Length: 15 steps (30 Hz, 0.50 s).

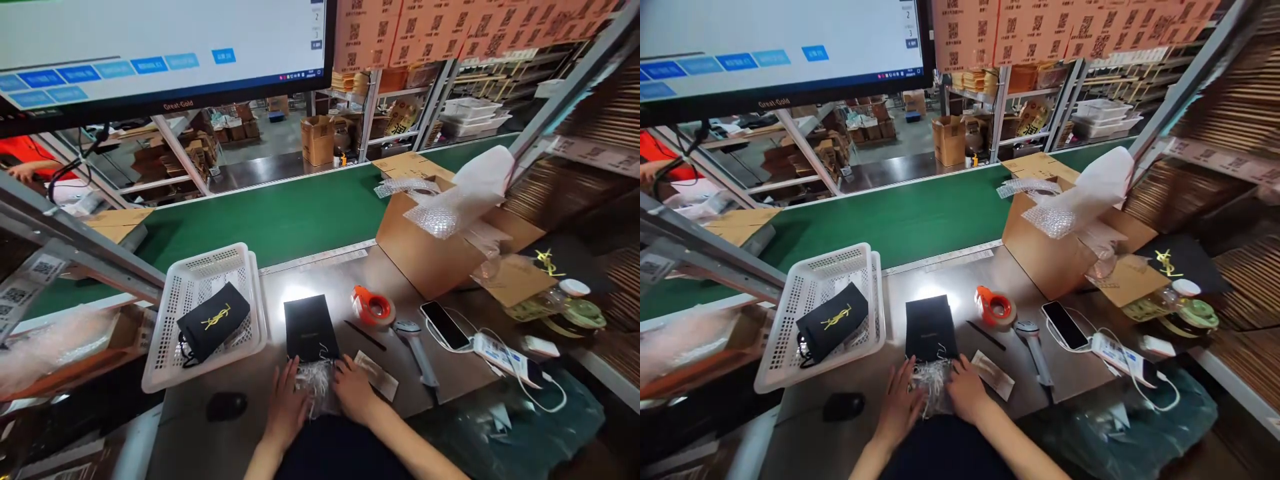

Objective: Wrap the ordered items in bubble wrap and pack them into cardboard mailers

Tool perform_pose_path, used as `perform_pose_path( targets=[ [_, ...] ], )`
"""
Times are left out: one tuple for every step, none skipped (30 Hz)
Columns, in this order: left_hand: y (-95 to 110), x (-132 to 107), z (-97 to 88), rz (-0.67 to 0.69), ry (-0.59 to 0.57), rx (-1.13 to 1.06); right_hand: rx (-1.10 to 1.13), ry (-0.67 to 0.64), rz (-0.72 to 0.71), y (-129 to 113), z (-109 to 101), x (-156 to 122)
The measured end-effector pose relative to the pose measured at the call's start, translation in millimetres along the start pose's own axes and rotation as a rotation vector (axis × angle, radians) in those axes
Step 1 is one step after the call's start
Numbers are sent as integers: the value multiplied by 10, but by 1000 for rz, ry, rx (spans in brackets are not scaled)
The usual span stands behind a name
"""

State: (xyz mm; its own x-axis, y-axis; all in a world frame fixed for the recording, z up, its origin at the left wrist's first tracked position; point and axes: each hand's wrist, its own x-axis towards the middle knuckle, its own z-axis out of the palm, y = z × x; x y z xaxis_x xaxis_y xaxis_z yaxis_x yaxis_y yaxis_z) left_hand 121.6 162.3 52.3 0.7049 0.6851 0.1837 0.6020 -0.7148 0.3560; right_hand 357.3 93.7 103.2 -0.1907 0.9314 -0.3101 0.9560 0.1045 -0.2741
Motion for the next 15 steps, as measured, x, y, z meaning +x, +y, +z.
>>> perform_pose_path(
  targets=[
    [1,-11,-35,1,42,18,9,9,5,-5,-52,-62],
    [2,-16,-64,-6,67,36,17,17,8,-10,-96,-105],
    [2,-15,-83,-9,66,49,22,22,7,-17,-129,-121],
    [3,-6,-88,-4,29,53,25,20,-6,-26,-144,-105],
    [6,12,-79,6,-33,51,22,11,-31,-37,-142,-60],
    [12,40,-55,19,-106,43,16,-4,-61,-51,-123,11],
    [22,77,-18,29,-174,34,6,-21,-87,-67,-92,100],
    [36,123,26,30,-227,30,-5,-38,-102,-82,-58,194],
    [53,176,70,21,-257,33,-15,-54,-108,-95,-28,283],
    [71,231,109,6,-269,44,-25,-63,-105,-103,-9,353],
    [86,285,133,-7,-269,56,-30,-64,-96,-103,-6,395],
    [95,330,140,-12,-272,64,-28,-60,-90,-92,-22,401],
    [95,360,126,-7,-277,66,-21,-52,-92,-68,-54,367],
    [83,369,94,8,-283,60,-8,-40,-97,-30,-97,295],
    [59,352,47,30,-292,49,6,-27,-103,23,-143,190]
  ],
)
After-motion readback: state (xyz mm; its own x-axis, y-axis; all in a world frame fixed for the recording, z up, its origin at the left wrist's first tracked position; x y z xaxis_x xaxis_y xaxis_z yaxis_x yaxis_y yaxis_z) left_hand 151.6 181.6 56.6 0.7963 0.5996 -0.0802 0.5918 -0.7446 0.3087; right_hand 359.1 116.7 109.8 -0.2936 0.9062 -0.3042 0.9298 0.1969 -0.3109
